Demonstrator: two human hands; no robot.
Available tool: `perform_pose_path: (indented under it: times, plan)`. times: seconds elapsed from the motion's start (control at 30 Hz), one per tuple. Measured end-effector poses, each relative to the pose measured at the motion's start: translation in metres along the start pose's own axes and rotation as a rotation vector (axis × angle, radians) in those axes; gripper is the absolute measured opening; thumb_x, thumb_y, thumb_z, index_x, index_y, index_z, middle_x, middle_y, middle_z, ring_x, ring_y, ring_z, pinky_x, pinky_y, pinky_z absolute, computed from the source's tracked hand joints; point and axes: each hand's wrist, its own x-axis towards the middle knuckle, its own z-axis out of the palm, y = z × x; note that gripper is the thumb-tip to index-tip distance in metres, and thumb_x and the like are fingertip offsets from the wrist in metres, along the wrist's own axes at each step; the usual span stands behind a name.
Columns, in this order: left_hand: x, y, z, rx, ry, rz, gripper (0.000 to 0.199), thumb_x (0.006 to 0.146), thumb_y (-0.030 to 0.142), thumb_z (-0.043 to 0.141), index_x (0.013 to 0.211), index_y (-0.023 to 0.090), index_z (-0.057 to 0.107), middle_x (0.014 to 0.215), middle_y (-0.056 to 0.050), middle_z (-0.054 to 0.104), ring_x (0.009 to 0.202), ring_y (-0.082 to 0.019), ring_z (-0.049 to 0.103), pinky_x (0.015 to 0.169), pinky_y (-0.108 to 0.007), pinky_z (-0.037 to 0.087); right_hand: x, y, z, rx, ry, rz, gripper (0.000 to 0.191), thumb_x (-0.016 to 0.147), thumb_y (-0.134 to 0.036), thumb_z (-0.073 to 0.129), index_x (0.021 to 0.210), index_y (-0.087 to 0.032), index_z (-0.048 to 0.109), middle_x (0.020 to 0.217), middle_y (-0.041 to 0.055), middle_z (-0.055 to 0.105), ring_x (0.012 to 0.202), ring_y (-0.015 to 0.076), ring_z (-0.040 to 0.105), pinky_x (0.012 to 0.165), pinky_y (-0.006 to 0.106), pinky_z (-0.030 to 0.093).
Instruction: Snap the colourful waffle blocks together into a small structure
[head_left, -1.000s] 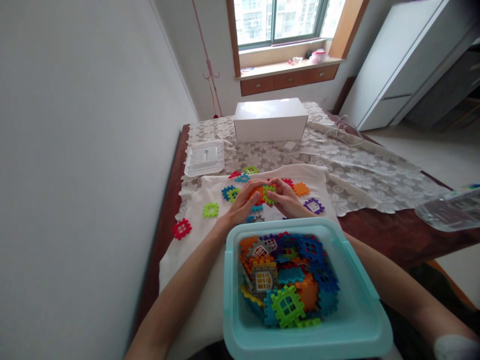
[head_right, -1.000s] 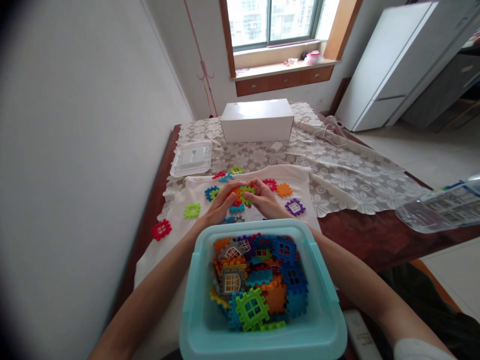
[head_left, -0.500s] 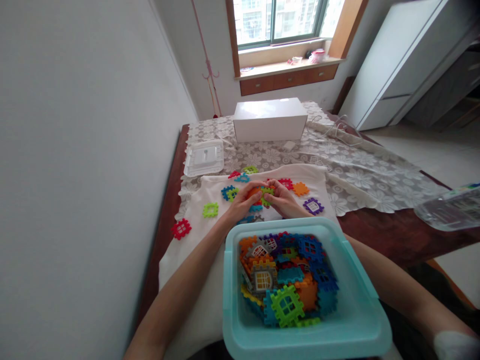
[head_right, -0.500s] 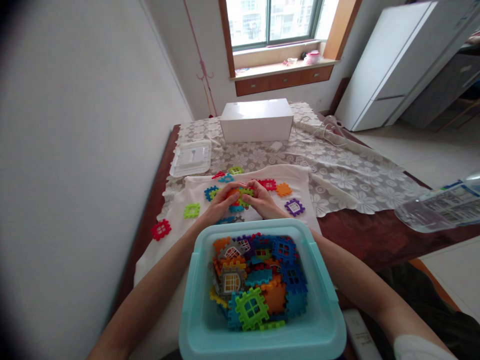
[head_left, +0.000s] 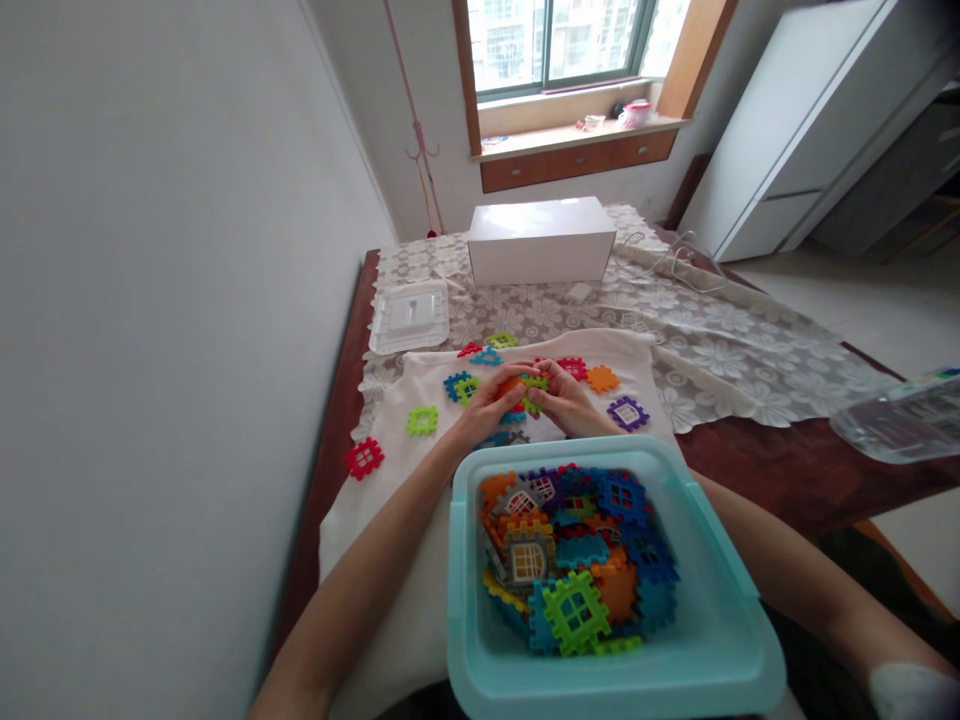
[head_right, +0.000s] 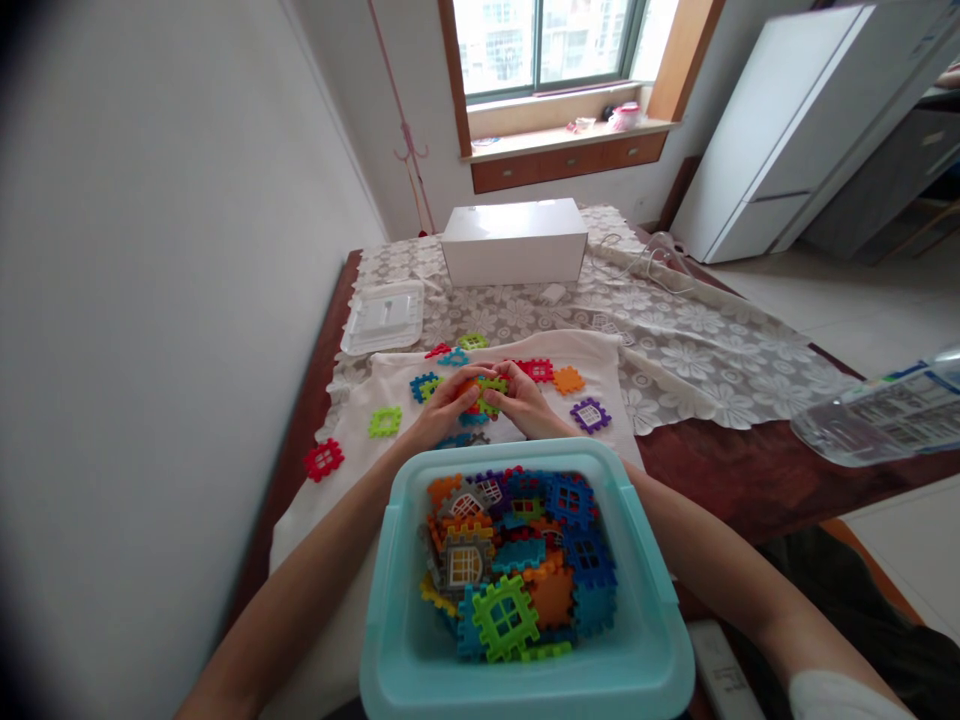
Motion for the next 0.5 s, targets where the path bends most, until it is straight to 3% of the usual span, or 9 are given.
perform_pose_path:
  times: [0.1, 0.2, 0.33, 0.5]
  plan:
    - [0.002, -0.007, 0.0, -0.05, 0.017, 0.005, 0.042, 0.099, 0.056, 0.077, 0.129, 0.028, 0.084, 0.166, -0.011, 0.059, 0.127, -0.03, 0.072, 0.084, -0.031, 0.066, 0.0, 0.003, 0.002, 0.011, 0.016, -0.002, 0.057, 0.088, -0.07, 0.087, 0.118, -0.026, 0.065, 0.108, 0.008, 0.073, 0.096, 0.024, 0.068, 0.072, 0.033, 0.058]
    - [0.004, -0.014, 0.002, -0.127, 0.02, -0.039, 0.043, 0.102, 0.056, 0.073, 0.136, 0.031, 0.082, 0.174, -0.009, 0.051, 0.113, -0.026, 0.078, 0.073, -0.031, 0.068, 0.001, 0.005, 0.003, 0.021, 0.021, 0.005, 0.057, 0.09, -0.068, 0.084, 0.123, -0.026, 0.066, 0.11, 0.0084, 0.074, 0.088, 0.0215, 0.067, 0.066, 0.032, 0.056]
    - [0.006, -0.018, 0.003, -0.207, 0.051, -0.063, 0.051, 0.102, 0.055, 0.075, 0.146, 0.03, 0.075, 0.165, -0.011, 0.061, 0.083, -0.017, 0.079, 0.067, -0.031, 0.068, 0.002, 0.007, 0.003, 0.033, -0.002, 0.025, 0.057, 0.089, -0.064, 0.085, 0.128, -0.026, 0.067, 0.11, 0.0071, 0.075, 0.078, 0.0187, 0.065, 0.061, 0.032, 0.055]
    - [0.007, -0.017, 0.003, -0.2, 0.057, -0.038, 0.052, 0.103, 0.052, 0.073, 0.151, 0.03, 0.071, 0.16, -0.011, 0.066, 0.087, -0.019, 0.079, 0.075, -0.035, 0.069, 0.002, 0.007, 0.002, 0.032, 0.011, 0.042, 0.052, 0.085, -0.054, 0.091, 0.123, -0.026, 0.069, 0.101, 0.0046, 0.074, 0.074, 0.0183, 0.063, 0.062, 0.033, 0.055]
